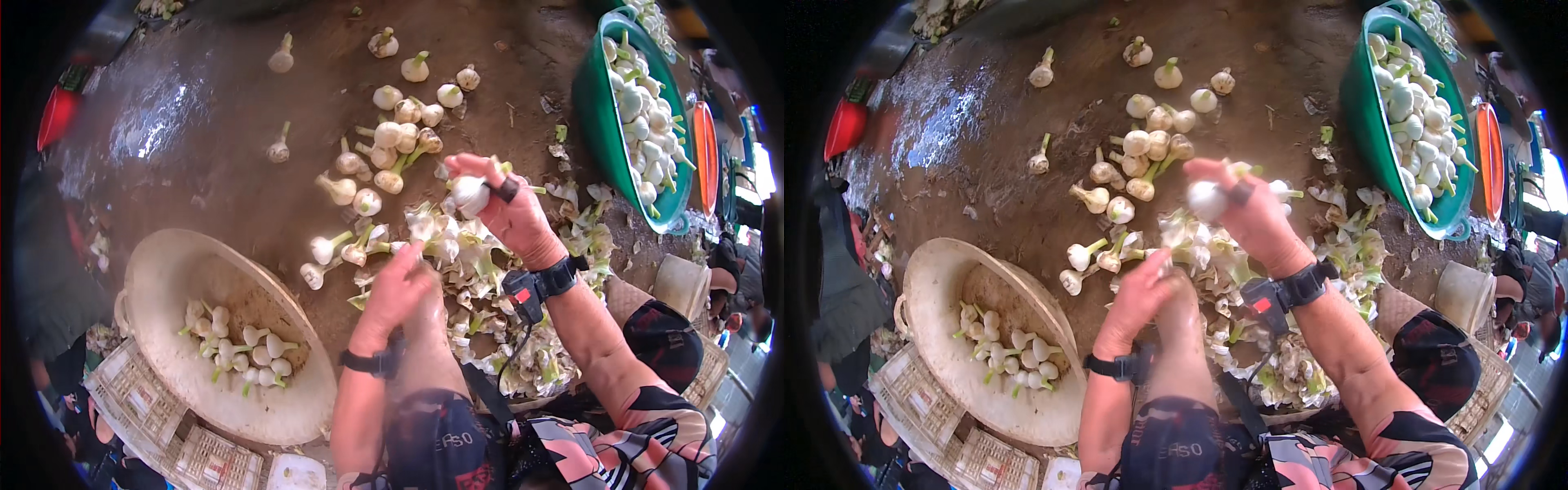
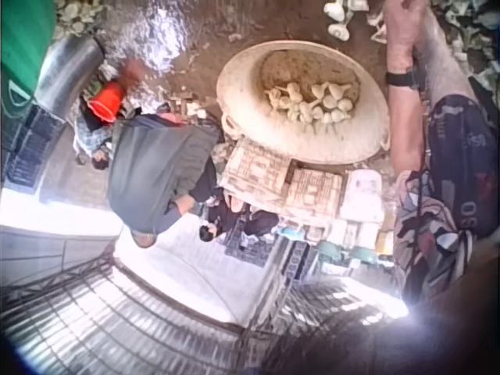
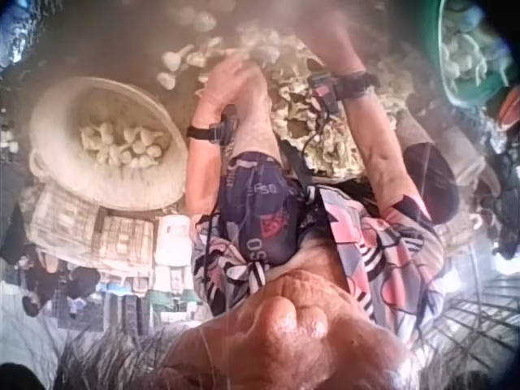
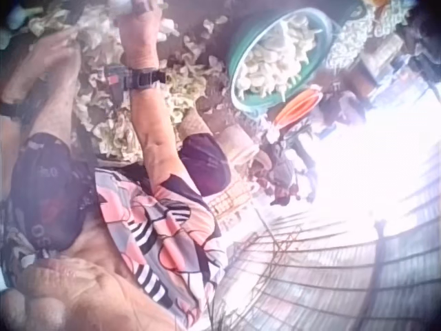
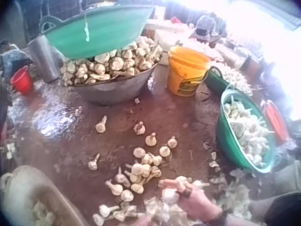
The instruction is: The person peels garlic bulbs by hand, removes the outer layers, and places the cleaned garlic into a large bowl. They pick up individual garlic bulbs from the floor, strip away the skins, and toss the discarded peels onto a pile.
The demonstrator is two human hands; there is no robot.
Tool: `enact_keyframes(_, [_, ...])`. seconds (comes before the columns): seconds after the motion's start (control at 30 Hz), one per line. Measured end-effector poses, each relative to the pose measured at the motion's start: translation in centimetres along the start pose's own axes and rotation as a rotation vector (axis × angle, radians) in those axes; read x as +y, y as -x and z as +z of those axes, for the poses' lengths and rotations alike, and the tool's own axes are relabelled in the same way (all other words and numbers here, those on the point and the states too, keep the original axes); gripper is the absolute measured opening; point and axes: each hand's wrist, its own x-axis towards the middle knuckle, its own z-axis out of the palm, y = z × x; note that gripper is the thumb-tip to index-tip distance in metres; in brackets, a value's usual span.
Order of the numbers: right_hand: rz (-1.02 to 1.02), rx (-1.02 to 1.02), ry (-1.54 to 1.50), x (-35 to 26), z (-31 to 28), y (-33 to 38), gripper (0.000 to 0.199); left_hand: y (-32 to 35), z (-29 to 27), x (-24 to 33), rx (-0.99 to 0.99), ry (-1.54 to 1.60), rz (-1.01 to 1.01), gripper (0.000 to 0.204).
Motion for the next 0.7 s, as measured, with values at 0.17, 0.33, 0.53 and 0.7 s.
enact_keyframes(0.17, [0.033,-0.075,0.585,-0.2,0.9,0.8,0.044,-2.7,1.3,8.5,0.220,0.252,-0.118,0.032])
enact_keyframes(0.33, [-0.149,-0.199,0.897,1.7,2.1,1.8,0.033,-3.1,-0.2,8.1,0.099,0.348,-0.122,0.019])
enact_keyframes(0.53, [-0.185,-0.319,0.997,2.2,1.1,1.9,0.032,-2.2,-0.3,6.9,-0.047,0.224,-0.103,0.021])
enact_keyframes(0.7, [-0.200,-0.233,1.002,3.1,1.0,2.2,0.035,-2.2,-0.1,7.5,0.086,-0.192,0.045,0.021])
